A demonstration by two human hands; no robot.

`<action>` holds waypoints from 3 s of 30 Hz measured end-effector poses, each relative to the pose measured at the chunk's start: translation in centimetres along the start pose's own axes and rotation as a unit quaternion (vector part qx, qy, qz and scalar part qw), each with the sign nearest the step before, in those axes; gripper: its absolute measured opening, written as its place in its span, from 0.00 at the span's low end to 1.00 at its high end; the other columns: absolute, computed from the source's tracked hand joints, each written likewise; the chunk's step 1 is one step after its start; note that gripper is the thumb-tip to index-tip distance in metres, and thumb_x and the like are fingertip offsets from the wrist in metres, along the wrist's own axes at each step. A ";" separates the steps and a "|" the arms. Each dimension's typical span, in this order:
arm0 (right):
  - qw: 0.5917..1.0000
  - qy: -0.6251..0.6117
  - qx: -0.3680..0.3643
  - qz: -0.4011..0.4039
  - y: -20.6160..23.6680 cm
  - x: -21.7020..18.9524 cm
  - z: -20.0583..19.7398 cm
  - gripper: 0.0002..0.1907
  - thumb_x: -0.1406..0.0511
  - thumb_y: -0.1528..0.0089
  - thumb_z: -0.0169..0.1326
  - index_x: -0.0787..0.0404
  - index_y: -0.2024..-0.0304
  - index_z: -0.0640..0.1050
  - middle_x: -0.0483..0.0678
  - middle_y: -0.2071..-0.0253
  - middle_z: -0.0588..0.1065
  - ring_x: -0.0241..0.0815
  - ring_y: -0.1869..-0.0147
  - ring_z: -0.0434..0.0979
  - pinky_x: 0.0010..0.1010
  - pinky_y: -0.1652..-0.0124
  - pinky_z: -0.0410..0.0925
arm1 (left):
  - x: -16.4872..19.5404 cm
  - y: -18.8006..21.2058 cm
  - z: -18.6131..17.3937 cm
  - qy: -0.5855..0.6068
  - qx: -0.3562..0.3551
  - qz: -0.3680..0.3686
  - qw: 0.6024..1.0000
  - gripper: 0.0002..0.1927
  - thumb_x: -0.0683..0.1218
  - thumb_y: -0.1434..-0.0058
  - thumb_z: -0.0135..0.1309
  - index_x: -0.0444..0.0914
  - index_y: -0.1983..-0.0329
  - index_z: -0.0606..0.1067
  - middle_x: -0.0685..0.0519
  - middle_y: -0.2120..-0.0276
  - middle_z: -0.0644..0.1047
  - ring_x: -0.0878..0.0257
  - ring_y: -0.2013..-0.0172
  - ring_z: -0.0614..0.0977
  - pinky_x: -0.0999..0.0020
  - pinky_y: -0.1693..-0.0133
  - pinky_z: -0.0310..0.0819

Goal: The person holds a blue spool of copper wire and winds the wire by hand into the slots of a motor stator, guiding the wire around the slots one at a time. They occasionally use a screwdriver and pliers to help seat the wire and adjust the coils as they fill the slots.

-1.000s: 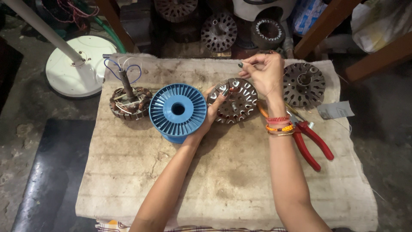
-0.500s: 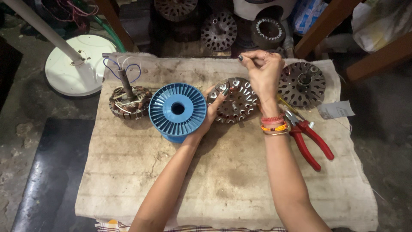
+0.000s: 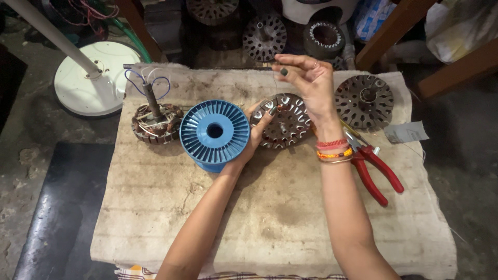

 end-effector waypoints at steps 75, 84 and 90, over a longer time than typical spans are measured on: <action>0.912 0.396 -0.060 0.089 1.0 -1.6 -3.1 0.05 0.76 0.44 0.64 0.66 0.65 0.84 0.49 0.68 0.83 0.33 0.65 0.83 0.23 0.64 0.76 | 0.9 0.1 0.2 0.029 -0.017 0.000 0.999 0.30 0.58 0.36 0.58 0.32 0.39 0.75 0.50 0.54 0.83 0.65 0.53 0.83 0.71 0.47 0.75; 0.979 0.109 -0.061 0.160 0.5 4.7 -5.5 0.07 0.79 0.43 0.62 0.68 0.63 0.81 0.48 0.64 0.82 0.33 0.62 0.83 0.23 0.58 0.76 | -1.2 -0.7 0.5 0.038 -0.006 0.017 0.999 0.19 0.50 0.33 0.59 0.33 0.45 0.78 0.50 0.55 0.84 0.65 0.56 0.83 0.70 0.53 0.77; 0.980 -0.030 0.060 0.188 0.8 9.2 -5.2 0.06 0.76 0.40 0.61 0.67 0.61 0.82 0.48 0.65 0.81 0.34 0.65 0.81 0.23 0.62 0.75 | -2.3 -2.5 1.7 0.130 0.036 0.104 0.985 0.23 0.45 0.36 0.60 0.37 0.38 0.72 0.52 0.49 0.80 0.65 0.50 0.82 0.69 0.48 0.78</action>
Point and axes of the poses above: each hand's wrist, its own y-axis away from the middle knuckle, its own z-axis out of the palm, x = y × z, the point moved 6 cm from there along -y, towards the middle knuckle
